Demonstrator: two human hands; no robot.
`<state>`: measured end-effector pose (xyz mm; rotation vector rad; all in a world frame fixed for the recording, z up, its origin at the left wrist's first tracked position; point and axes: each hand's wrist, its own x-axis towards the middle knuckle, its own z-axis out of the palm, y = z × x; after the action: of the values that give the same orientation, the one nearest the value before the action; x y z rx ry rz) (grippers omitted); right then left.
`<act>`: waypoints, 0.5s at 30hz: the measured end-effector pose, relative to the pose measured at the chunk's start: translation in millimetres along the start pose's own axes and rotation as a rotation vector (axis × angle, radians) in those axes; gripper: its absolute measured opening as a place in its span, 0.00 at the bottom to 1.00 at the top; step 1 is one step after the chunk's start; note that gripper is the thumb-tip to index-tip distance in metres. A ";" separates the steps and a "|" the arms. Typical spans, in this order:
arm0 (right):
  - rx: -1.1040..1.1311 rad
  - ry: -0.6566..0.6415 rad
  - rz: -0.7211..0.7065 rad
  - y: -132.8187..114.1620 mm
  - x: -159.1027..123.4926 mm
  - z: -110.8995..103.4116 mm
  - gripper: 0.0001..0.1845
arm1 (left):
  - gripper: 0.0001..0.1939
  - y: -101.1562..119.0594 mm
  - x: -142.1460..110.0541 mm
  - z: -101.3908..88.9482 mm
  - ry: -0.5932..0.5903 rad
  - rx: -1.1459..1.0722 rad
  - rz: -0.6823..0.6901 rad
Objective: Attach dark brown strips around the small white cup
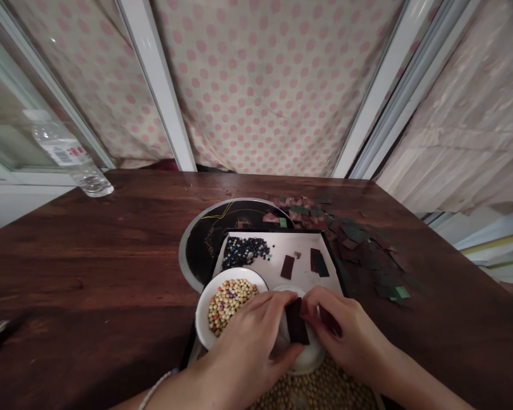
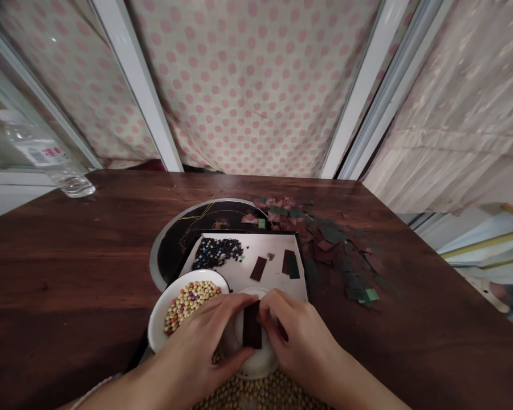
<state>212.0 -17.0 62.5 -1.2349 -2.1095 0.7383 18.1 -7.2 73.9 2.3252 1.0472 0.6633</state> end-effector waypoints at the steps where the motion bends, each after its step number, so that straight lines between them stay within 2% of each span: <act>1: -0.007 0.001 -0.001 -0.2 -0.1 -0.3 0.08 | 0.27 -0.1 -0.1 0.2 -0.001 -0.002 0.002; 10: 0.064 -0.008 -0.043 -4.3 0.1 4.1 0.08 | 0.28 0.8 -0.4 -0.3 -0.014 0.011 0.005; 15: 0.112 -0.007 0.083 -3.2 2.9 -0.3 0.06 | 0.29 -1.3 -1.8 0.6 -0.007 0.022 0.003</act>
<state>209.3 -15.7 65.5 -1.2669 -2.0032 0.8866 16.7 -8.0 72.2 2.3470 1.0529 0.6476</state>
